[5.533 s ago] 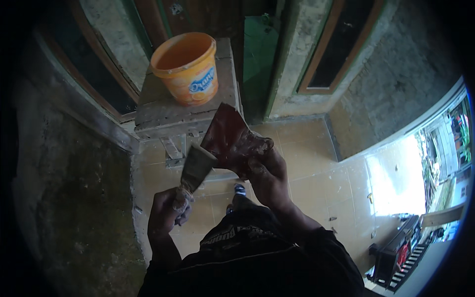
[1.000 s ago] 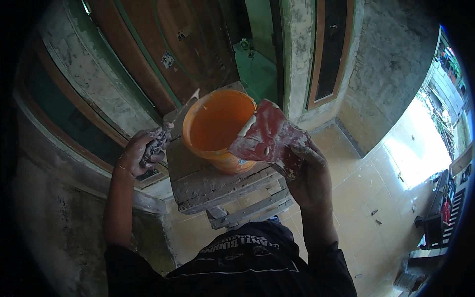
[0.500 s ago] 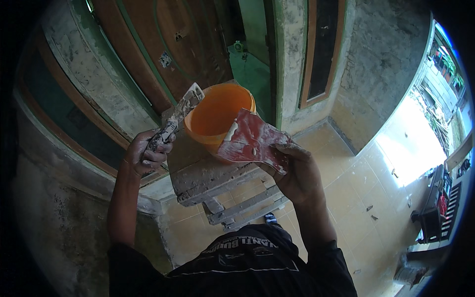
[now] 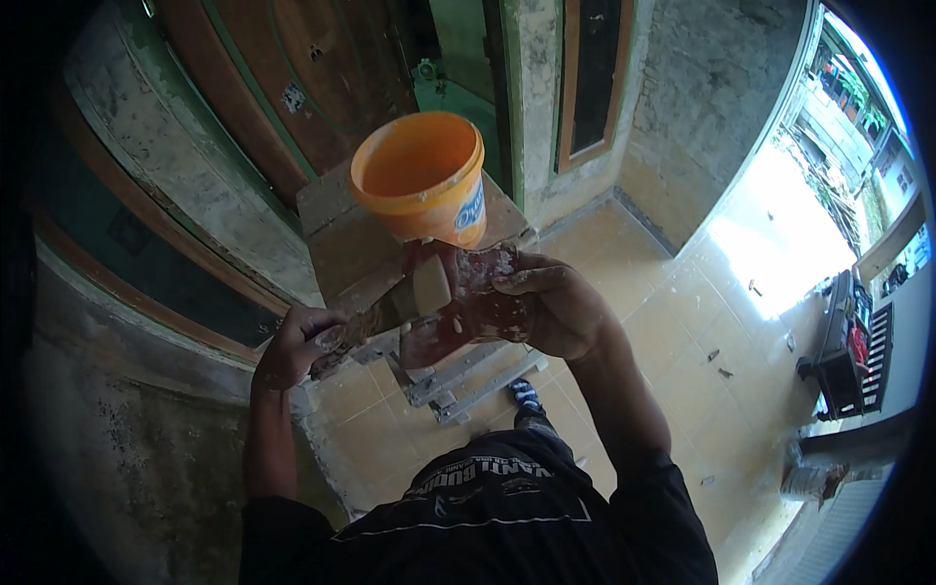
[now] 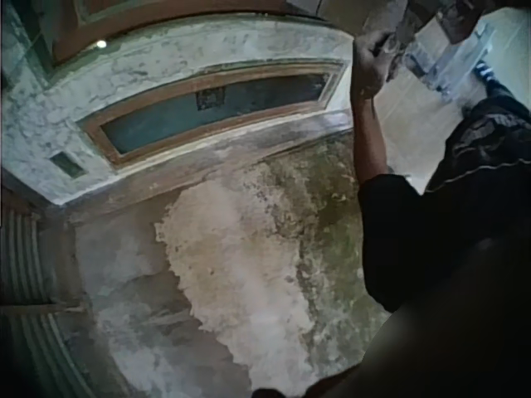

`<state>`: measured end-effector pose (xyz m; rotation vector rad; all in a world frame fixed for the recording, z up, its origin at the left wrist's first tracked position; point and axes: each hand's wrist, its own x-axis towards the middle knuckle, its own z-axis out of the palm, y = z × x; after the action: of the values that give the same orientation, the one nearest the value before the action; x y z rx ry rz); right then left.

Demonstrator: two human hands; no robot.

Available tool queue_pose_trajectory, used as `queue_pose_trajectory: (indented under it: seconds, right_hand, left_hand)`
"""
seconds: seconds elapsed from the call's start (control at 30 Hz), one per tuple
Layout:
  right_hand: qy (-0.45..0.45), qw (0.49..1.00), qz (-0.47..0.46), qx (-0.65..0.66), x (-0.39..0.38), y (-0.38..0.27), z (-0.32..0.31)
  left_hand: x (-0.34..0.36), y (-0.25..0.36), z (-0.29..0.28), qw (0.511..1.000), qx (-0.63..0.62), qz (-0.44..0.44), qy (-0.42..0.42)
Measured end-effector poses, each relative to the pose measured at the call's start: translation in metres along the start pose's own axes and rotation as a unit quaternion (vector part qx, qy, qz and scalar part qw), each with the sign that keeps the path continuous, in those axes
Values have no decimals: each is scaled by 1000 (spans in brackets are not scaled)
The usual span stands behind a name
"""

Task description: The person applies putty mixture to a wall surface and smooths it with a spatula.

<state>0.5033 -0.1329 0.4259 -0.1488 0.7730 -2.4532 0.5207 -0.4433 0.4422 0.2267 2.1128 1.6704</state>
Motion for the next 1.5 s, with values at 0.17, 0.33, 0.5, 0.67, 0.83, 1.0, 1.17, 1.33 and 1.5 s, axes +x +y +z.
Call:
queue_pose_trajectory:
  seconds: [0.17, 0.33, 0.5, 0.67, 0.83, 1.0, 1.17, 1.33, 1.5]
  right_hand:
    - [-38, 997, 22, 59, -30, 20, -18]
    - [-69, 991, 33, 109, -52, 44, -45]
    - [60, 995, 38, 70, -62, 63, -34]
    - [-22, 995, 27, 89, -76, 47, -49]
    - [32, 999, 8, 26, -107, 12, -50]
    - [16, 999, -30, 30, -138, -18, -85]
    - [6, 991, -134, -4, -159, -33, -106]
    - [84, 953, -263, -121, -184, -47, -115]
    - [44, 903, -271, -330, -216, -68, -124]
  left_hand:
    - [-31, -42, -12, 998, 51, 28, 8]
    - [-39, -63, 5, 985, -154, 80, -21]
    - [-36, -76, 63, 899, 236, 289, 230]
    - [-22, -77, 86, 766, 403, 436, 246]
    - [-20, -66, 101, 748, 438, 433, 246]
    - [-24, -56, 134, 849, 353, 320, 227]
    - [-36, -40, 205, 996, -57, 60, 34]
    - [-15, -30, 258, 993, -116, -8, -6]
    - [14, -16, 296, 988, -154, -1, -32]
